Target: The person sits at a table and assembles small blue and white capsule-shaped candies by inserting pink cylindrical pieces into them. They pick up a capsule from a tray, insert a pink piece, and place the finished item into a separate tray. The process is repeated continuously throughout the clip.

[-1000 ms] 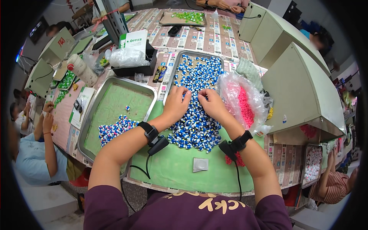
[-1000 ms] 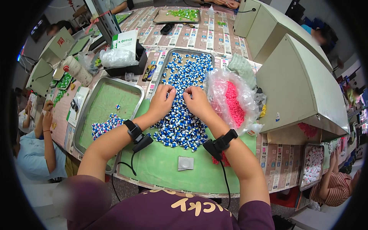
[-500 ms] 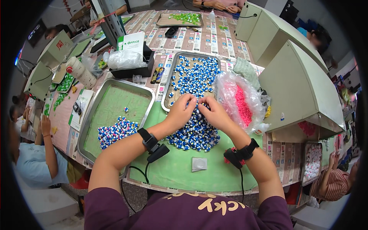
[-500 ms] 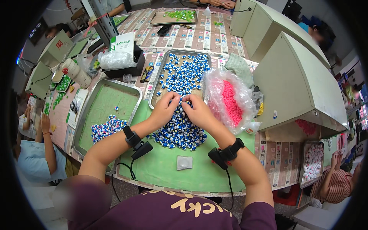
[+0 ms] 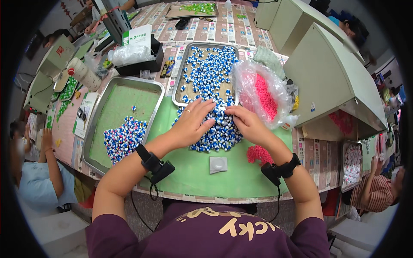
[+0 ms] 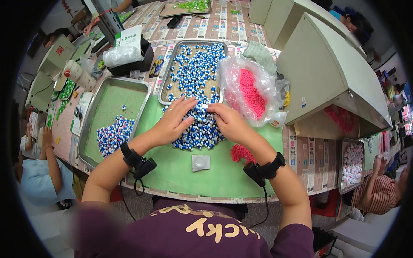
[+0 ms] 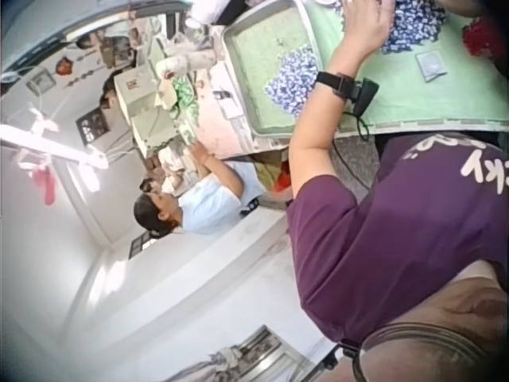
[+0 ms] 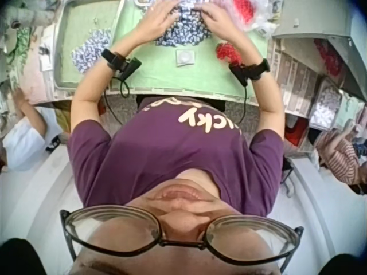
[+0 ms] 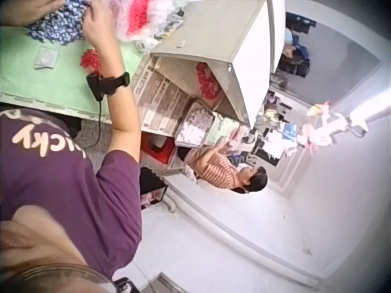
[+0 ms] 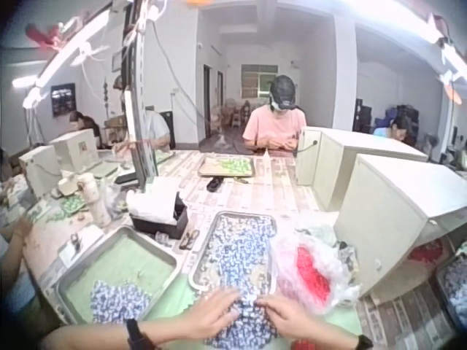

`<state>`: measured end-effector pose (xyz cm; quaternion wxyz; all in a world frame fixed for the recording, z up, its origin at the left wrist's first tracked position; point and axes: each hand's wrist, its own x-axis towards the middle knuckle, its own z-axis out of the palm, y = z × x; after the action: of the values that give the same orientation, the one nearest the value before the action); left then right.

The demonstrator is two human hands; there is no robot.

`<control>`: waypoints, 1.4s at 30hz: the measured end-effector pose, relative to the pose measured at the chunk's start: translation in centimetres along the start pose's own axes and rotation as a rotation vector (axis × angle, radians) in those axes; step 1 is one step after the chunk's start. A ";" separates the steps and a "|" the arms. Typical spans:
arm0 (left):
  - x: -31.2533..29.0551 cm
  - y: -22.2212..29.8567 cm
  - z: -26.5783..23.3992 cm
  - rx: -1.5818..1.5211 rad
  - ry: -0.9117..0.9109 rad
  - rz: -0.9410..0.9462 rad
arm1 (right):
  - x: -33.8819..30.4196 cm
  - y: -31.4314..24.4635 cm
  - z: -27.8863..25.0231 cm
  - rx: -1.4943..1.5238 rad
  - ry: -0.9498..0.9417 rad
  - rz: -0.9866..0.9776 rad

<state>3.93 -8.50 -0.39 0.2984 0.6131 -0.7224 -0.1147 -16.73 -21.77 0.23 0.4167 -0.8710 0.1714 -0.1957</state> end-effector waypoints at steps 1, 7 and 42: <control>-0.2 0.1 0.0 0.074 -0.029 0.005 | -0.5 0.2 -0.2 -0.034 -0.012 -0.004; -2.2 1.8 -1.3 0.119 0.066 -0.145 | -3.5 -3.1 -3.3 -0.043 0.043 0.032; -9.0 6.1 -3.5 -1.243 0.284 -0.507 | -12.2 -5.3 0.0 -0.362 0.043 0.212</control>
<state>1.60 2.14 3.01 0.6507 0.4871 -0.3107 -0.4928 -26.52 -13.02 1.98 0.2679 -0.9044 0.3033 -0.1352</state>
